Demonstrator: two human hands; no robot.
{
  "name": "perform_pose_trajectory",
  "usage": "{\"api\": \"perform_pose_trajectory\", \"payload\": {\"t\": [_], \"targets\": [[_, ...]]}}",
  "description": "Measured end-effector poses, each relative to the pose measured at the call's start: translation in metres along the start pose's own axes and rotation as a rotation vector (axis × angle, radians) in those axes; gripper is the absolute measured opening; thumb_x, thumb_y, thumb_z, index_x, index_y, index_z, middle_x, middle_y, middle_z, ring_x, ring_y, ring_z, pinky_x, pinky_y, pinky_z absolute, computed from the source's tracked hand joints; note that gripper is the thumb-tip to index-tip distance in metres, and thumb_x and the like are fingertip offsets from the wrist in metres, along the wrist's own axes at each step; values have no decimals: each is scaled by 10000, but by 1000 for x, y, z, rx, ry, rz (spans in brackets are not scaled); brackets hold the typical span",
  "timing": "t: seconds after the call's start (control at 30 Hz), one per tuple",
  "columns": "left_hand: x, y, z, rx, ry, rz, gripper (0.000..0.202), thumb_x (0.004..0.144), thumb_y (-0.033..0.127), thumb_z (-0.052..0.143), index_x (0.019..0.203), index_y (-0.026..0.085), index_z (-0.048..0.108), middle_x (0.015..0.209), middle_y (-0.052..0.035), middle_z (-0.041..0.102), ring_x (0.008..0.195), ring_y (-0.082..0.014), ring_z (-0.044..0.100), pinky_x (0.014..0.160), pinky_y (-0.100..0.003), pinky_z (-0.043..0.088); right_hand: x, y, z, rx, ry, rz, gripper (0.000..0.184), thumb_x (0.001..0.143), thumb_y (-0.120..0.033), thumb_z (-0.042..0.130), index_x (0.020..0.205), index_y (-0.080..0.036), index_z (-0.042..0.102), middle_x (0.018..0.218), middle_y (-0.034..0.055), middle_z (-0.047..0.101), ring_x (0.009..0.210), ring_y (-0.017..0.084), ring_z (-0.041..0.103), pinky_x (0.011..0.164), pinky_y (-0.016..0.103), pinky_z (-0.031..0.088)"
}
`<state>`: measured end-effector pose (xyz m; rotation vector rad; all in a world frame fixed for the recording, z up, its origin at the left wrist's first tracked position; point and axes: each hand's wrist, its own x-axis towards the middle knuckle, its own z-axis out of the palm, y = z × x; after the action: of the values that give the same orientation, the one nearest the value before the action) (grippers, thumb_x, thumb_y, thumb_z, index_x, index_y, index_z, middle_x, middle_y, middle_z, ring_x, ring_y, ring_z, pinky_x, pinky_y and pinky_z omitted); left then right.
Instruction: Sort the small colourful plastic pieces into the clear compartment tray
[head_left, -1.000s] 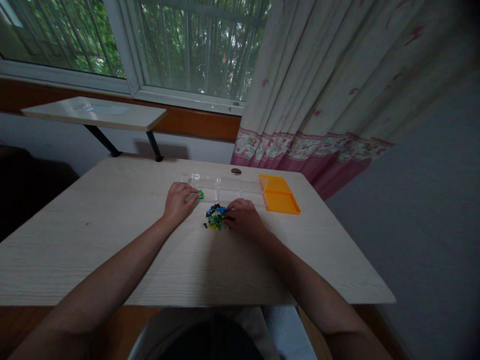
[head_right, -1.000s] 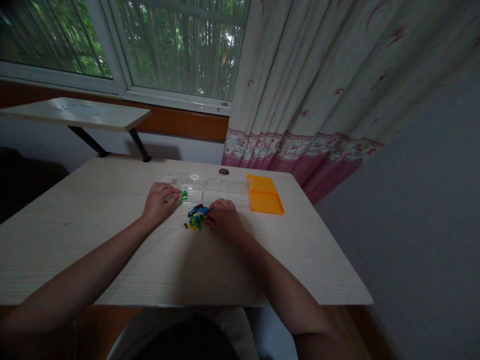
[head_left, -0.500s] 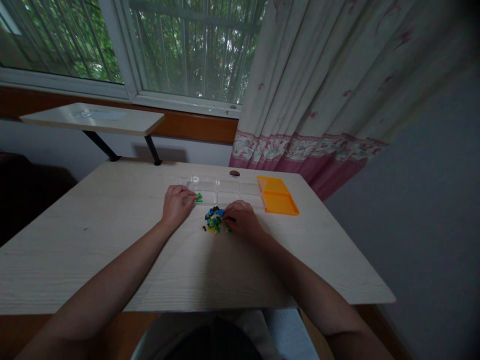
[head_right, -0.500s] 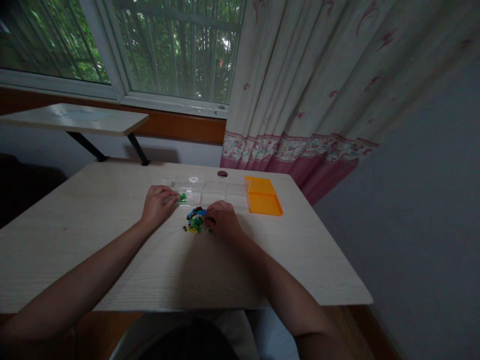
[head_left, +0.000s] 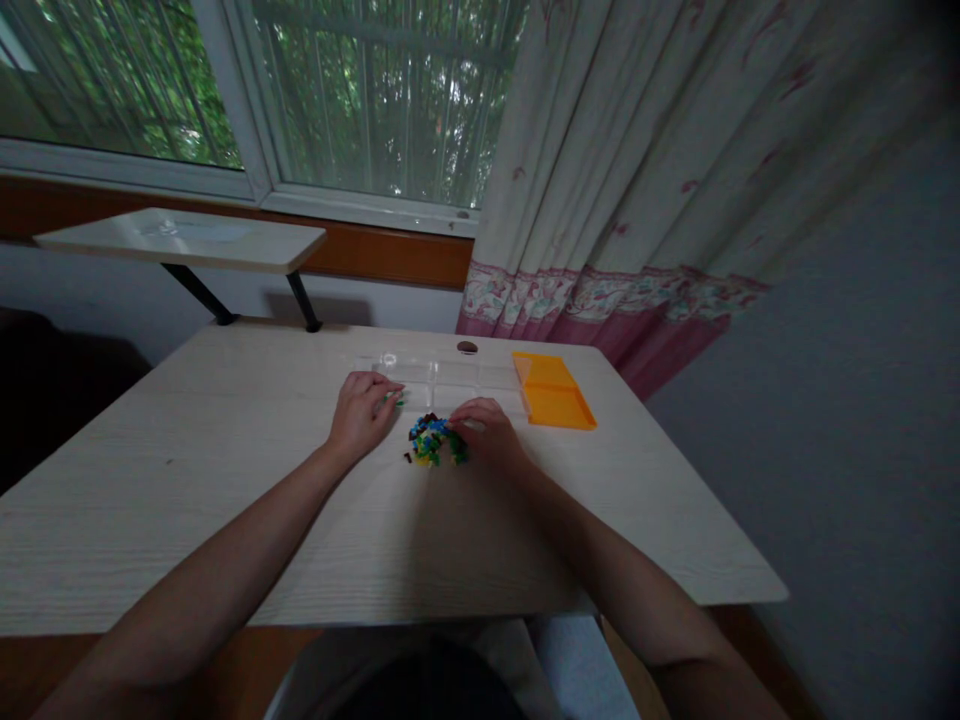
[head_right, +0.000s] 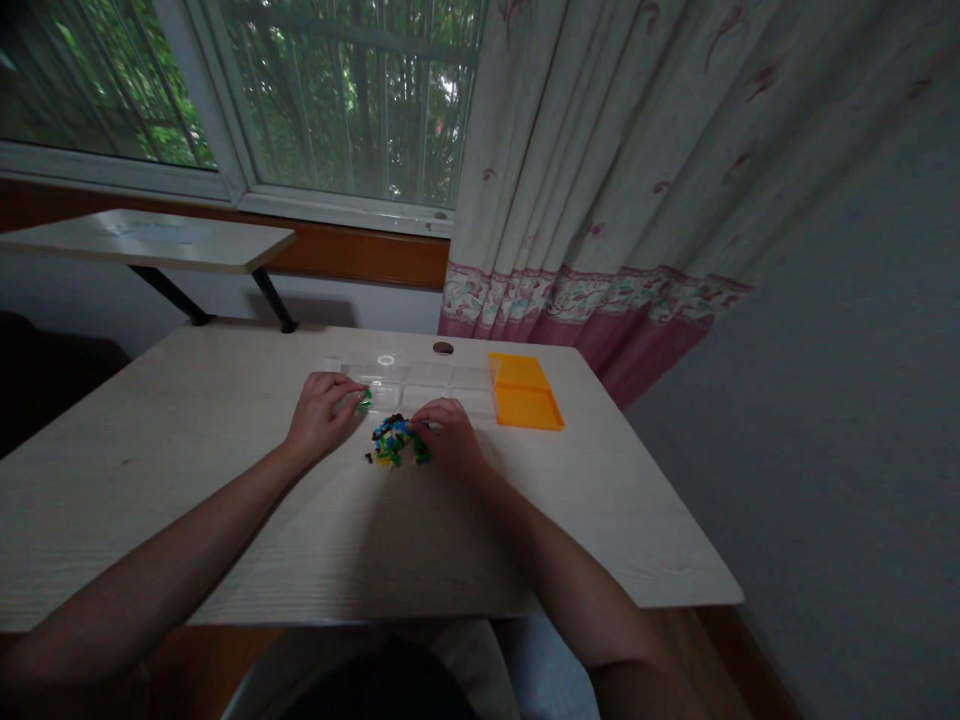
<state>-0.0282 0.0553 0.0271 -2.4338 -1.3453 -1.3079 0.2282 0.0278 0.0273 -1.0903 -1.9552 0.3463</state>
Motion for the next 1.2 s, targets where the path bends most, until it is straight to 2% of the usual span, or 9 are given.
{"api": "perform_pose_trajectory", "payload": {"t": [0.17, 0.27, 0.53, 0.67, 0.83, 1.0, 1.2], "targets": [[-3, 33, 3, -106, -167, 235, 270, 930, 321, 564, 1171, 254, 667, 1052, -74, 656, 1037, -226, 543, 947, -408, 436, 0, -8, 0, 141, -2, 84, 227, 852, -436, 657, 817, -228, 740, 861, 43, 712, 882, 185, 643, 873, 353, 490], [-6, 43, 8, -145, -213, 267, 305, 932, 332, 569, 1219, 254, 635, 1051, -60, 678, 1018, -214, 559, 949, -401, 435, 0, -11, 3, 207, -29, 132, 279, 848, -488, 646, 820, -227, 740, 862, 43, 707, 867, 178, 648, 851, 334, 504], [-9, 42, 7, -68, -108, 269, 251, 935, 335, 565, 1150, 261, 673, 992, -46, 717, 986, -214, 583, 906, -407, 438, -1, -20, 10, 396, -93, 294, 350, 799, -568, 663, 816, -229, 748, 830, 35, 695, 812, 169, 644, 784, 307, 524], [-9, 46, 1, -34, -56, 295, 207, 920, 347, 587, 1075, 261, 694, 956, -33, 725, 970, -216, 589, 891, -407, 438, -2, -24, 9, 499, -148, 348, 352, 794, -560, 668, 819, -215, 736, 847, 28, 688, 822, 158, 628, 798, 290, 515], [-7, 52, -4, -1, -11, 267, 182, 919, 355, 590, 1035, 278, 708, 928, -27, 733, 960, -210, 597, 893, -413, 428, -3, -27, 8, 556, -138, 393, 339, 793, -547, 671, 804, -211, 713, 811, 11, 673, 782, 142, 615, 758, 268, 509], [-7, 52, -3, 15, -10, 261, 176, 920, 362, 590, 1021, 290, 714, 914, -11, 740, 949, -204, 606, 891, -411, 426, -3, -23, 11, 510, -134, 376, 372, 812, -573, 636, 810, -208, 704, 793, 12, 668, 765, 144, 613, 733, 267, 513], [-7, 45, 1, 14, -37, 255, 183, 914, 360, 606, 1046, 303, 719, 929, -11, 743, 969, -229, 604, 886, -438, 419, -2, -20, 12, 377, -83, 246, 369, 856, -571, 591, 775, -232, 713, 808, 30, 674, 814, 162, 638, 798, 296, 519]]}}
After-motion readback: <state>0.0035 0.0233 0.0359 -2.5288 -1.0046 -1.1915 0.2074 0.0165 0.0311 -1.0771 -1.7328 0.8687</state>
